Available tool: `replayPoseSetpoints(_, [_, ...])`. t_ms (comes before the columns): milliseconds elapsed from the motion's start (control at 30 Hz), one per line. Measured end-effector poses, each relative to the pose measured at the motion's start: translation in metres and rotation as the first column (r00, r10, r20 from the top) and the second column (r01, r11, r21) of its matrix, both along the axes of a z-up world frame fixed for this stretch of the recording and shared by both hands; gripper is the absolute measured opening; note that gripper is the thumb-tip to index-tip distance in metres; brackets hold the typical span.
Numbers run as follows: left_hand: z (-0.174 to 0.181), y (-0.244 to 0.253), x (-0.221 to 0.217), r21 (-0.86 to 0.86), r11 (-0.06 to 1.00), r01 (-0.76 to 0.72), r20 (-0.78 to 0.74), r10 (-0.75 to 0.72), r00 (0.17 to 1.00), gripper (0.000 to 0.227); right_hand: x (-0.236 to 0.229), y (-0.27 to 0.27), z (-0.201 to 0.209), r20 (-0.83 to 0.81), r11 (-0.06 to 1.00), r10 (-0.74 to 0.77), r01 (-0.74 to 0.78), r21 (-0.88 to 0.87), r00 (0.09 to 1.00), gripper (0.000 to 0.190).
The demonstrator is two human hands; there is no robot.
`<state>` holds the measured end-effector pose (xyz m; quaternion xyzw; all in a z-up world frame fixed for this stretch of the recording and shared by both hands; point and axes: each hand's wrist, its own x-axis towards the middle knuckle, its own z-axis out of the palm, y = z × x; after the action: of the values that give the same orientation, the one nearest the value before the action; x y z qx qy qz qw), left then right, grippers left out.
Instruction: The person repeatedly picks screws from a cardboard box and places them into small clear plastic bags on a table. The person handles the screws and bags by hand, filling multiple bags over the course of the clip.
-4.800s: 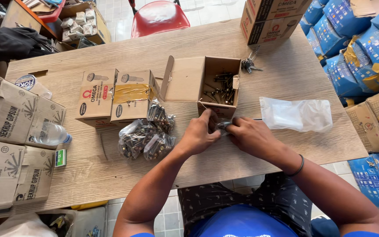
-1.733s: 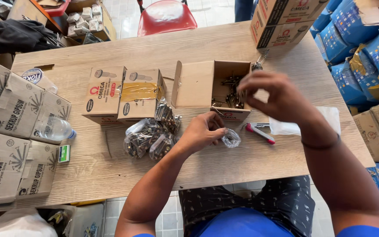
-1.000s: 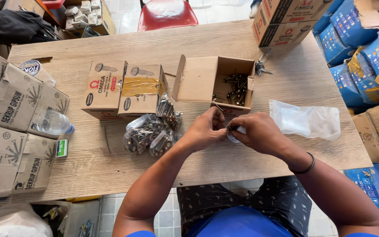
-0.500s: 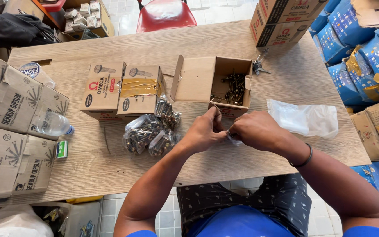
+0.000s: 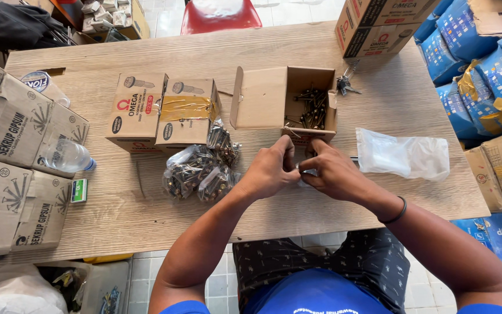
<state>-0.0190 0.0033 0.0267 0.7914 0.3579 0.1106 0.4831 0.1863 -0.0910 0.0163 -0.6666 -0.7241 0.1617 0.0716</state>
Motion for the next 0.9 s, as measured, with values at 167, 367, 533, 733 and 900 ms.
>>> replayPoseSetpoints(167, [-0.002, -0.001, 0.003, -0.002, 1.000, 0.002, 0.006, -0.002, 1.000, 0.038, -0.006, -0.003, 0.025, 0.173, 0.993, 0.101, -0.110, 0.044, 0.980, 0.011])
replayPoseSetpoints(367, [-0.008, 0.004, 0.003, -0.029, 0.999, -0.017, 0.036, 0.018, 0.999, 0.039, -0.002, 0.008, 0.001, 0.426, 0.956, 0.153, -0.242, 0.164, 0.892, 0.018])
replayPoseSetpoints(533, [-0.013, 0.008, 0.001, -0.052, 0.998, -0.039, 0.055, 0.042, 0.998, 0.042, -0.001, 0.003, 0.001, 0.421, 0.927, 0.106, -0.243, 0.286, 0.901, 0.013])
replayPoseSetpoints(733, [-0.009, 0.003, 0.003, -0.037, 0.999, -0.033, 0.066, 0.035, 0.997, 0.041, 0.004, -0.008, -0.006, 0.278, 0.951, 0.013, -0.098, 0.294, 0.961, 0.013])
replayPoseSetpoints(900, [-0.013, 0.003, 0.006, -0.090, 0.996, -0.014, 0.082, 0.021, 0.996, 0.035, -0.001, -0.004, 0.004, 0.313, 0.945, 0.064, -0.159, 0.286, 0.948, 0.010])
